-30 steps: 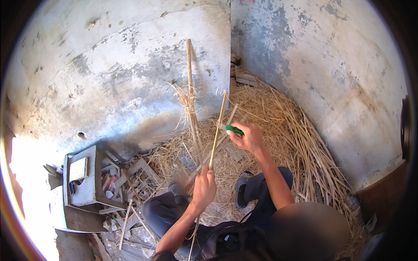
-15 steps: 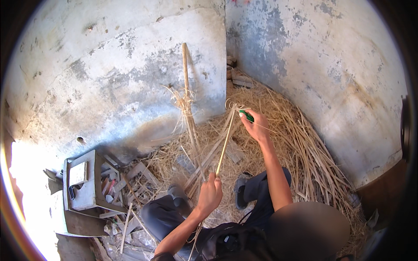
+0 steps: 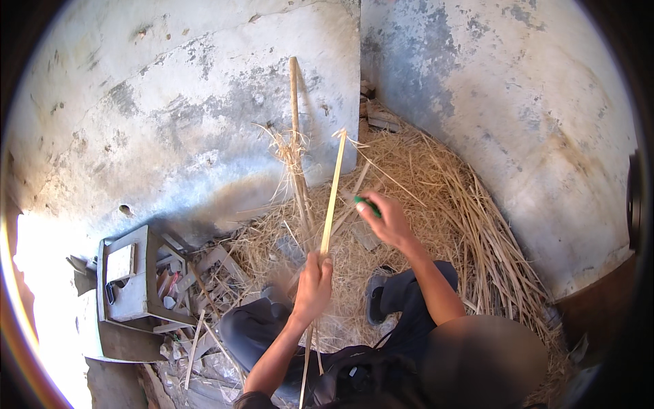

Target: The person sits on the floor and uses a green utility knife to split a long bamboo pole into thin strips. They hold the pole with one hand and carefully shave off sections of the bamboo, creating thin slivers that fall to the ground.

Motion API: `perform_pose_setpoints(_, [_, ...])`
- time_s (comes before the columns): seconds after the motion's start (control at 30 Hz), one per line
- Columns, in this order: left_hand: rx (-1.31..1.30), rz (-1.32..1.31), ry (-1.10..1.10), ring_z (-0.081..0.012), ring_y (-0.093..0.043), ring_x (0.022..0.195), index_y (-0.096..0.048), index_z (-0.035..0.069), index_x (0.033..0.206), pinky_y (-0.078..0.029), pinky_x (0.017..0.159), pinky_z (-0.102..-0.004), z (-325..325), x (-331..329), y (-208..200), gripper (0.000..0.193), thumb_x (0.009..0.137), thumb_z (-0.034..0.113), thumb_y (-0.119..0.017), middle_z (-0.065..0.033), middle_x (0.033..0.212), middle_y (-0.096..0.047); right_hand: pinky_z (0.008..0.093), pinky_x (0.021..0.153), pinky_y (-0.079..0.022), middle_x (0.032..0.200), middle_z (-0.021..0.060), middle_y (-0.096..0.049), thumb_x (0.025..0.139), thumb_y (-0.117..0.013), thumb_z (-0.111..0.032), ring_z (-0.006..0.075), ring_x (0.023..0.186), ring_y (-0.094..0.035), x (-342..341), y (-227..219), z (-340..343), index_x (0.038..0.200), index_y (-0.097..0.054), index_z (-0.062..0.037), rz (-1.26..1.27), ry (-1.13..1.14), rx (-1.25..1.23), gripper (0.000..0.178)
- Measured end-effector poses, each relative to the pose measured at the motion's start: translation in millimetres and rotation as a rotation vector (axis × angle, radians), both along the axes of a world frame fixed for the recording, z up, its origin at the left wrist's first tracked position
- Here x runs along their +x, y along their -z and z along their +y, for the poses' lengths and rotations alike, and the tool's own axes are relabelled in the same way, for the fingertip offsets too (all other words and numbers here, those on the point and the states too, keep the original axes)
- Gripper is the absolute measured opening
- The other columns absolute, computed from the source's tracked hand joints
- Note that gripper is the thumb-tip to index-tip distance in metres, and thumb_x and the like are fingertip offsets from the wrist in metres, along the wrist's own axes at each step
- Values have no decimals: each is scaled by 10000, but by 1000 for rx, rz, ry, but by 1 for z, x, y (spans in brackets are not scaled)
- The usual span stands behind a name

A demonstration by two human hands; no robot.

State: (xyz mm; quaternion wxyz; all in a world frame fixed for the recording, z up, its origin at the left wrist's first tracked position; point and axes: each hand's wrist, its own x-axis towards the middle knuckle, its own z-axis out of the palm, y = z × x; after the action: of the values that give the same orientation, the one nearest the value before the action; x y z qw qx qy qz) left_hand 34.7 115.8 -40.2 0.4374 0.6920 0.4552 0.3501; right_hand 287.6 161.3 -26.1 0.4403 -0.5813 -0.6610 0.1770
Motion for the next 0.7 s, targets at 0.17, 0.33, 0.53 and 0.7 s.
perform_pose_setpoints(0.17, [-16,-72,-25,-359,-607,666,-486,-15,1112,-458,642,-480,4,-6,-1,203,1100,187,-504,-222,767,-610,346,584,-544,809,71,-722,984,-674,-329,208,648,-698,-39,-4,-13,1067,-710,-66,-138,-251,187,278])
perform_pose_setpoints(0.33, [-76,-88,-53,-354,-612,657,-488,-7,1110,-460,635,-485,8,-14,-5,182,1097,174,-501,-213,764,-613,357,574,-552,795,92,-725,934,-740,-298,244,629,-706,-50,6,-12,1018,-718,-61,-215,-320,218,253])
perform_pose_setpoints(0.53, [-39,-97,-50,-295,-612,642,-504,-20,1167,-464,618,-460,10,-19,-5,197,1096,163,-507,-185,748,-617,356,552,-542,789,84,-725,924,-758,-292,240,609,-701,-57,10,-14,966,-725,-63,-172,-344,227,235])
perform_pose_setpoints(0.7, [-15,-106,-77,-266,-614,637,-505,-34,1213,-472,613,-441,9,-18,-11,227,1095,160,-509,-174,748,-623,346,541,-536,796,77,-730,917,-765,-284,229,598,-694,-61,12,-12,960,-729,-68,-213,-326,263,223])
